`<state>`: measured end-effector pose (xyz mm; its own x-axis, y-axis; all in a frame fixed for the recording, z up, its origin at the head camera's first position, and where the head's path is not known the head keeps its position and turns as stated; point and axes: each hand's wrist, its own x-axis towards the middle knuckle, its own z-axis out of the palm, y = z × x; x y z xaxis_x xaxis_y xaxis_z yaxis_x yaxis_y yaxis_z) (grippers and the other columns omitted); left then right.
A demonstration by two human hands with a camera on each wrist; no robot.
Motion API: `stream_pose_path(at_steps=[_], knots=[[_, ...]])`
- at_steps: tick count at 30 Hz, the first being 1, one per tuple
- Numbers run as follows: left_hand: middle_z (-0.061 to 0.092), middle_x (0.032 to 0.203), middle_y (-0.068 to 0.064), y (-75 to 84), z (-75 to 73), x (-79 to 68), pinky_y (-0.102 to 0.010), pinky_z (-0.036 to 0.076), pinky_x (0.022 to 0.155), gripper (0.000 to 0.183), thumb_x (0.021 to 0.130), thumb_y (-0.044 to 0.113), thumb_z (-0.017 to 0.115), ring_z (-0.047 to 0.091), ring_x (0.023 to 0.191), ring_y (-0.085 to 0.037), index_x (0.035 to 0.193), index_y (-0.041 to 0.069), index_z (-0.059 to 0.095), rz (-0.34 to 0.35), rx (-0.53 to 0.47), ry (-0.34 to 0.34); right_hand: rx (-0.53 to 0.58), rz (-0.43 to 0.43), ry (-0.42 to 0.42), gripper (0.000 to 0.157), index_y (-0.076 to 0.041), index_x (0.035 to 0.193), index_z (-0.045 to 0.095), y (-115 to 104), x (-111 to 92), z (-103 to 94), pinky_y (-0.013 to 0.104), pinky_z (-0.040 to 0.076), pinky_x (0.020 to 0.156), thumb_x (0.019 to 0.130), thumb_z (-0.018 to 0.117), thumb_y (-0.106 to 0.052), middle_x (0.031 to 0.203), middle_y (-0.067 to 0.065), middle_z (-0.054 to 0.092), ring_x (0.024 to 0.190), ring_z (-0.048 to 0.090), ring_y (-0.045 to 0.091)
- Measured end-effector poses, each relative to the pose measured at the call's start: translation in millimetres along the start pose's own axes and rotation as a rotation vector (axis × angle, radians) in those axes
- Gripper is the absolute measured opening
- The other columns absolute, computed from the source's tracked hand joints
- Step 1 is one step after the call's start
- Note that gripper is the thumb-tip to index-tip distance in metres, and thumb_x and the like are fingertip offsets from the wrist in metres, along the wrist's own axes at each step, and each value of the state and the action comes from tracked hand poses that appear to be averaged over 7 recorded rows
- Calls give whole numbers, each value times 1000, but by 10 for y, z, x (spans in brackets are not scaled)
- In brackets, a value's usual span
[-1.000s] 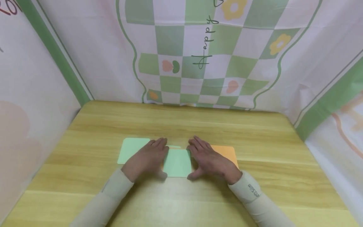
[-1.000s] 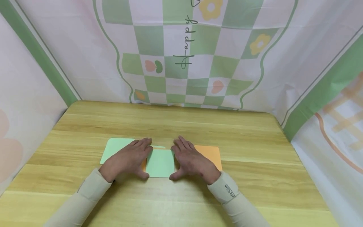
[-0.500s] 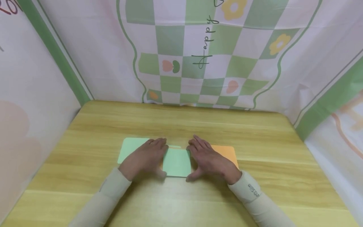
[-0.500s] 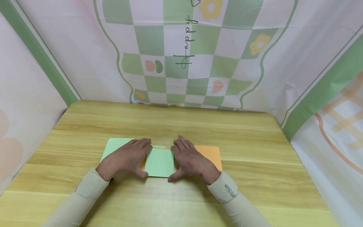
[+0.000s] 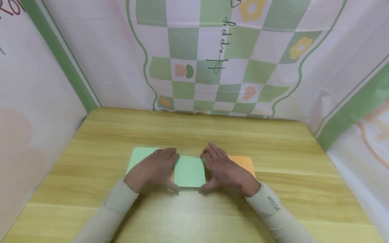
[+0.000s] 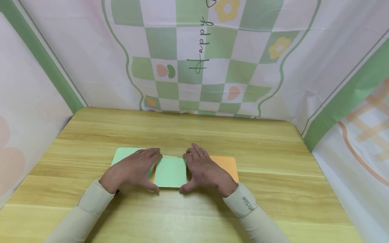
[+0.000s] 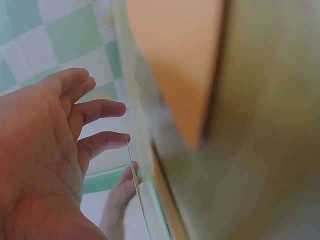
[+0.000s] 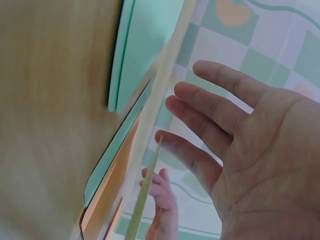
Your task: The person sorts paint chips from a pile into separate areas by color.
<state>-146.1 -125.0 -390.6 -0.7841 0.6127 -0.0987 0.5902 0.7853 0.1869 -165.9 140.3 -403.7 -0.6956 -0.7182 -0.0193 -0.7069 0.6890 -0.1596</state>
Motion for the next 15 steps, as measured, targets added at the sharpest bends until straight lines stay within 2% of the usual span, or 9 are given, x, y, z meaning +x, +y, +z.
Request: stream_pose_path(at_steps=[6, 11, 15], knots=[[34, 145, -14, -38, -16, -14, -44, 21, 110, 104, 59, 73, 69, 28, 135, -27, 135, 8, 41, 0, -32, 9, 23, -14, 23, 101, -5, 131, 43, -19, 21, -86, 45, 15, 111, 58, 74, -68, 133, 7, 37, 138, 14, 35], [32, 148, -11, -69, -69, -36, -42, 20, 110, 106, 60, 71, 71, 26, 136, -24, 140, 10, 37, -36, -44, -9, 17, -11, 29, 103, -4, 132, 42, -53, 54, -110, 44, 14, 111, 59, 72, -71, 135, 9, 37, 138, 14, 34], [33, 147, -10, -109, -108, -51, -42, 21, 110, 105, 61, 68, 73, 27, 135, -24, 141, 10, 37, -35, -44, -9, -2, -3, 37, 104, -5, 132, 42, -84, 88, -120, 43, 15, 111, 59, 70, -73, 134, 8, 37, 138, 15, 33]])
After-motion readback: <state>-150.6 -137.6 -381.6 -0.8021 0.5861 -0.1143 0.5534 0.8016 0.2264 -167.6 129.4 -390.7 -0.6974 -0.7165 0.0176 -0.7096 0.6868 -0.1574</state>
